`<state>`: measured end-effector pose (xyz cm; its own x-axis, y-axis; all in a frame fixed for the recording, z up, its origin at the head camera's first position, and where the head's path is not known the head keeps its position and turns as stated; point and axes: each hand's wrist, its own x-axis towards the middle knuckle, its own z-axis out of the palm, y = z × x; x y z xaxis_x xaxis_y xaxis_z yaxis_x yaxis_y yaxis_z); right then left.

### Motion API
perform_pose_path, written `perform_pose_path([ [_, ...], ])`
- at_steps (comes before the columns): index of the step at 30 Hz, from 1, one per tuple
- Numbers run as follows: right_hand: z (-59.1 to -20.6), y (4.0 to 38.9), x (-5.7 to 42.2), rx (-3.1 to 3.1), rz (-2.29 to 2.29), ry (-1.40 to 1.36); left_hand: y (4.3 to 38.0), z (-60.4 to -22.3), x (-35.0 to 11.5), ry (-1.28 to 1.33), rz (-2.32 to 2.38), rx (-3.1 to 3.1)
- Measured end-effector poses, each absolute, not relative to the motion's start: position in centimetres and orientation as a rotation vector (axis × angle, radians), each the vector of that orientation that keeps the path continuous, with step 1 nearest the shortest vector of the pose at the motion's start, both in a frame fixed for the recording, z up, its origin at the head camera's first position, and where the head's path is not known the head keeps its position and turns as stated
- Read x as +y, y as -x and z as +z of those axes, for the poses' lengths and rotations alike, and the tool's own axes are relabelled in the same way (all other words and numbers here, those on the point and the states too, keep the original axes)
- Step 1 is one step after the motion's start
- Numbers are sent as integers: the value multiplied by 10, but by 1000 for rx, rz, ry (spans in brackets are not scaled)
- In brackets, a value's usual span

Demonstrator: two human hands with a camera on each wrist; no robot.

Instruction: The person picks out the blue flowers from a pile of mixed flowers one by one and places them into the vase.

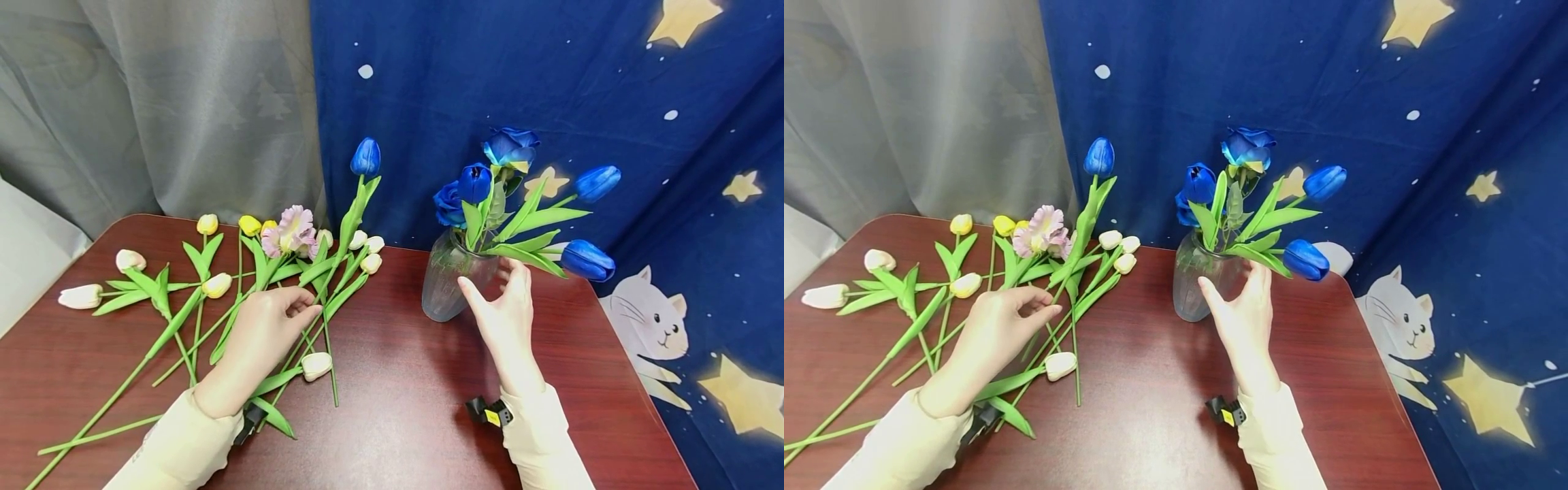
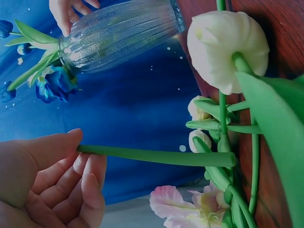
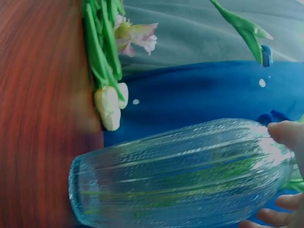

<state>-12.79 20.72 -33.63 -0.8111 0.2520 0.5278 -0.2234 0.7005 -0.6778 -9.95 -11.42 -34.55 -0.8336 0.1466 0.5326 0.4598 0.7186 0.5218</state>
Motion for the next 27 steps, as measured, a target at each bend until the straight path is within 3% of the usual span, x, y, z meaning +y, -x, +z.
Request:
perform_pose_path([
  [15,-321,112,200,-2290,1076,26,93,-341,-106,490,-870,-2388],
  [27,-311,89,173,-2079,1230,-335,83,-340,-91,660,-879,-2202],
])
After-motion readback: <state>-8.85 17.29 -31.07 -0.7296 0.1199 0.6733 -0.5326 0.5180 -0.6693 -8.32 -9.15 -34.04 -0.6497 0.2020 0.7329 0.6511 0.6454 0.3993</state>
